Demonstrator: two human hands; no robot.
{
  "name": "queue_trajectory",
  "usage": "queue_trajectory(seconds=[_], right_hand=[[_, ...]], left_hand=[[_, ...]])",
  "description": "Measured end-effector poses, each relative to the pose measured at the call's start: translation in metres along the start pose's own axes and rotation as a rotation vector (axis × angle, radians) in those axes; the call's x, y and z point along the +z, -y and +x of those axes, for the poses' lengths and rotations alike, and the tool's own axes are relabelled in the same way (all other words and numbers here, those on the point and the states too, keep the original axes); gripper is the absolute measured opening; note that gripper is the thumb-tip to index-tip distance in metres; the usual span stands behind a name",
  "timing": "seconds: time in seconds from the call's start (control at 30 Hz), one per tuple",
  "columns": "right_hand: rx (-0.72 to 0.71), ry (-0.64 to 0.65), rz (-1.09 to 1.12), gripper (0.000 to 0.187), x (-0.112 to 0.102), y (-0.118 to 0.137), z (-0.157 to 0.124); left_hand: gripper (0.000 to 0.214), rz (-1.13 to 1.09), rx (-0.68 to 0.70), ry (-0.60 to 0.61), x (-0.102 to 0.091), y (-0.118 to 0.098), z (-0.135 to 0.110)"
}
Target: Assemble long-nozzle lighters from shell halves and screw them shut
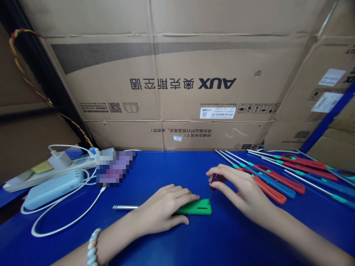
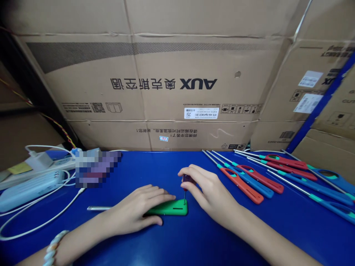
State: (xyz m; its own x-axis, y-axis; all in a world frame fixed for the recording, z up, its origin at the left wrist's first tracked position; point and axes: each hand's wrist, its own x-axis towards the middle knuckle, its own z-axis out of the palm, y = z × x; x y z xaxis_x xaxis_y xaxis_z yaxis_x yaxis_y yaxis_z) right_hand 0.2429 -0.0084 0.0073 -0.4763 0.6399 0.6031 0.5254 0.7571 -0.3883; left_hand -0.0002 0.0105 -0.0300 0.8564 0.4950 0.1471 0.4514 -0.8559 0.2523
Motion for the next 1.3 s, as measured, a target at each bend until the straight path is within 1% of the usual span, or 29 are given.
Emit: queue_trajectory(seconds=[0.07,0.1,0.13,0.2,0.27,0.33,0.43,0.5,0.53,0.57,0.63,0.7,0.73,0.77,0.8,0.9,1.0,1.07,1.17,1.3], right_hand=[[-0.002,-0.009,-0.004,0.016,-0.001,-0.003,-0.001],[-0.003,-0.011,-0.007,0.017,-0.001,-0.004,-0.001],[-0.003,-0.011,-0.010,0.017,-0.001,-0.005,-0.001],[0.005,-0.007,-0.010,0.017,-0.002,-0.006,-0.001],[0.026,-0.002,0.006,0.017,-0.002,-0.006,-0.001],[0.052,-0.017,0.039,0.018,-0.003,-0.006,-0.002],[0.073,-0.131,0.078,0.026,-0.005,-0.003,-0.003],[0.050,-0.203,0.064,0.030,-0.005,0.001,-0.004],[0.028,-0.203,0.047,0.030,-0.004,0.003,-0.004],[0.007,-0.164,0.024,0.029,-0.003,0.006,-0.004],[-0.015,-0.014,-0.023,0.028,0.003,0.010,-0.005],[-0.005,0.160,-0.036,0.028,0.010,0.012,-0.005],[0.003,0.216,-0.023,0.027,0.012,0.011,-0.005],[0.016,0.243,0.001,0.026,0.014,0.009,-0.005],[0.033,0.238,0.032,0.024,0.015,0.007,-0.005],[0.128,0.160,0.097,0.019,0.010,-0.003,-0.003],[0.199,0.145,0.071,0.017,0.003,-0.011,-0.001],[0.204,0.172,0.038,0.018,0.001,-0.016,0.000],[0.174,0.232,-0.001,0.022,0.005,-0.021,-0.001],[0.102,0.382,-0.146,0.028,0.019,-0.016,-0.006]], left_hand=[[0.061,0.013,-0.025,0.016,-0.009,0.003,-0.002],[0.063,0.030,-0.047,0.027,-0.014,0.005,-0.003],[0.060,0.042,-0.069,0.038,-0.019,0.006,-0.005],[0.045,0.047,-0.099,0.064,-0.026,0.009,-0.007],[0.032,0.036,-0.109,0.072,-0.029,0.012,-0.008],[0.030,0.025,-0.110,0.057,-0.028,0.014,-0.008],[0.033,0.029,-0.113,0.033,-0.021,0.016,-0.006],[0.034,0.040,-0.124,0.004,-0.013,0.016,-0.004],[0.033,0.043,-0.132,-0.023,-0.009,0.015,-0.003],[0.032,0.045,-0.145,-0.062,-0.004,0.015,-0.001],[0.025,0.045,-0.163,-0.121,0.004,0.013,0.001],[0.019,0.047,-0.163,-0.141,0.009,0.012,0.002],[0.018,0.049,-0.156,-0.142,0.010,0.012,0.002],[0.018,0.054,-0.148,-0.141,0.010,0.012,0.003],[0.017,0.062,-0.141,-0.137,0.009,0.013,0.002],[0.011,0.111,-0.137,-0.104,0.003,0.018,0.001],[0.009,0.180,-0.164,-0.076,-0.002,0.028,-0.001],[0.010,0.208,-0.175,-0.088,-0.003,0.035,-0.003],[0.014,0.214,-0.159,-0.129,-0.002,0.039,-0.003],[0.016,0.167,-0.117,-0.148,0.003,0.029,-0.002]])
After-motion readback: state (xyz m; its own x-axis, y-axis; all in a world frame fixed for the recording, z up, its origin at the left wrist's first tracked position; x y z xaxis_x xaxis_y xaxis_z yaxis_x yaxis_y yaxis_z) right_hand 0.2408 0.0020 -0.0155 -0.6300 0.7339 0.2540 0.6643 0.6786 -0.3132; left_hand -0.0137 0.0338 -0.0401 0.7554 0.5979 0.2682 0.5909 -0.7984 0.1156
